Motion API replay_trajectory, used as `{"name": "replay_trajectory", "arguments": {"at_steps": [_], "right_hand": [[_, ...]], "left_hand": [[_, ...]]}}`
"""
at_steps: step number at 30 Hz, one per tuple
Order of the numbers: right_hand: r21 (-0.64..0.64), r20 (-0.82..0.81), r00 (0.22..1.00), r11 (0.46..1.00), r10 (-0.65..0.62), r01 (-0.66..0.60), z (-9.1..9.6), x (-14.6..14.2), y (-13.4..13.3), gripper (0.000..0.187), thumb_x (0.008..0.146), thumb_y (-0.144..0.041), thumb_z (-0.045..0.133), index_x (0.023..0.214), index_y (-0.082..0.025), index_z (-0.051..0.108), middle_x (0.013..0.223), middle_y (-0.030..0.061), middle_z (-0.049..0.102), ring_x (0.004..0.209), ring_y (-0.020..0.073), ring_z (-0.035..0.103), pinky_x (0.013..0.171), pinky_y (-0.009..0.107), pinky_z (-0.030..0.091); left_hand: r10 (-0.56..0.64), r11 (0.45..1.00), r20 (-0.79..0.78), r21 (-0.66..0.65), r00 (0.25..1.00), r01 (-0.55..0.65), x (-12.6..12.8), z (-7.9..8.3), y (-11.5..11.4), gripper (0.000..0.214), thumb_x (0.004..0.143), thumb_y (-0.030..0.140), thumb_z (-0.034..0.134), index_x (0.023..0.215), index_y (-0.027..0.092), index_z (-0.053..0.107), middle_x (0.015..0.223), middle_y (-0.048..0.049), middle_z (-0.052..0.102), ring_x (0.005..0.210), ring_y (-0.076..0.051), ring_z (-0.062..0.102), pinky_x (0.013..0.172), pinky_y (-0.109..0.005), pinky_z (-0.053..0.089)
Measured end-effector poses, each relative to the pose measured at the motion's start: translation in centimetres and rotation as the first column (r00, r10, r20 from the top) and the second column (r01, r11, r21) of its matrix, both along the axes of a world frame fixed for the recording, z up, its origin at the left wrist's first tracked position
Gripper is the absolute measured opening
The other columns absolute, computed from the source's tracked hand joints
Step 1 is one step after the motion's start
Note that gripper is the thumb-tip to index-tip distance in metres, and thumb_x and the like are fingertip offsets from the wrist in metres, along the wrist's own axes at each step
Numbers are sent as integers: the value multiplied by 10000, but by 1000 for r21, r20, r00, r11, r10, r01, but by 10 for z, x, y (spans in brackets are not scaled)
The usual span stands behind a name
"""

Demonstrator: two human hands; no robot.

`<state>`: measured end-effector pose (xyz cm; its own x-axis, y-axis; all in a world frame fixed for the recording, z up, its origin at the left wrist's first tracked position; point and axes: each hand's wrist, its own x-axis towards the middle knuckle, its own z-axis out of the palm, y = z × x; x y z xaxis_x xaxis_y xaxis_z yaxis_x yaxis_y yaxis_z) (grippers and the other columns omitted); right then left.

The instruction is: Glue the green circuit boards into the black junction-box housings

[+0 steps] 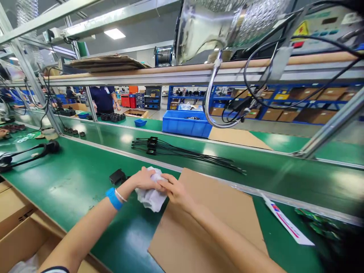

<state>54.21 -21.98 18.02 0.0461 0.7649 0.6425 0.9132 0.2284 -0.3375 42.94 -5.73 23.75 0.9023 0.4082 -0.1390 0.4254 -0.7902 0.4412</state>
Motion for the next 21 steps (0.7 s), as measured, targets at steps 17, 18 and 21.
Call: {"name": "replay_trajectory", "arguments": {"at_steps": [17, 18, 21], "right_hand": [[242, -558, 828, 964, 49, 106, 139, 24, 60, 145, 862, -344, 514, 820, -206, 503, 699, 2, 614, 595, 134, 577, 531, 245, 465], [284, -576, 816, 946, 40, 154, 147, 28, 62, 140, 868, -341, 500, 825, -211, 477, 679, -10, 580, 571, 125, 551, 510, 234, 443], [431, -619, 786, 835, -4, 343, 171, 38, 64, 108, 903, -311, 426, 848, -218, 418, 700, -27, 480, 565, 110, 481, 514, 230, 399]], "left_hand": [[-98, 987, 394, 153, 914, 40, -50, -53, 7, 643, 724, 415, 685, 1298, 195, 495, 1276, -137, 536, 1190, -320, 492, 1013, -450, 386], [-92, 989, 389, 143, 916, 39, -50, -56, 8, 564, 728, 378, 676, 1239, 185, 534, 1200, -133, 576, 1118, -308, 539, 969, -426, 420], [-47, 994, 369, 108, 928, 8, -51, -64, 8, 379, 768, 336, 622, 1112, 182, 582, 1070, -111, 615, 997, -274, 592, 884, -373, 463]]}}
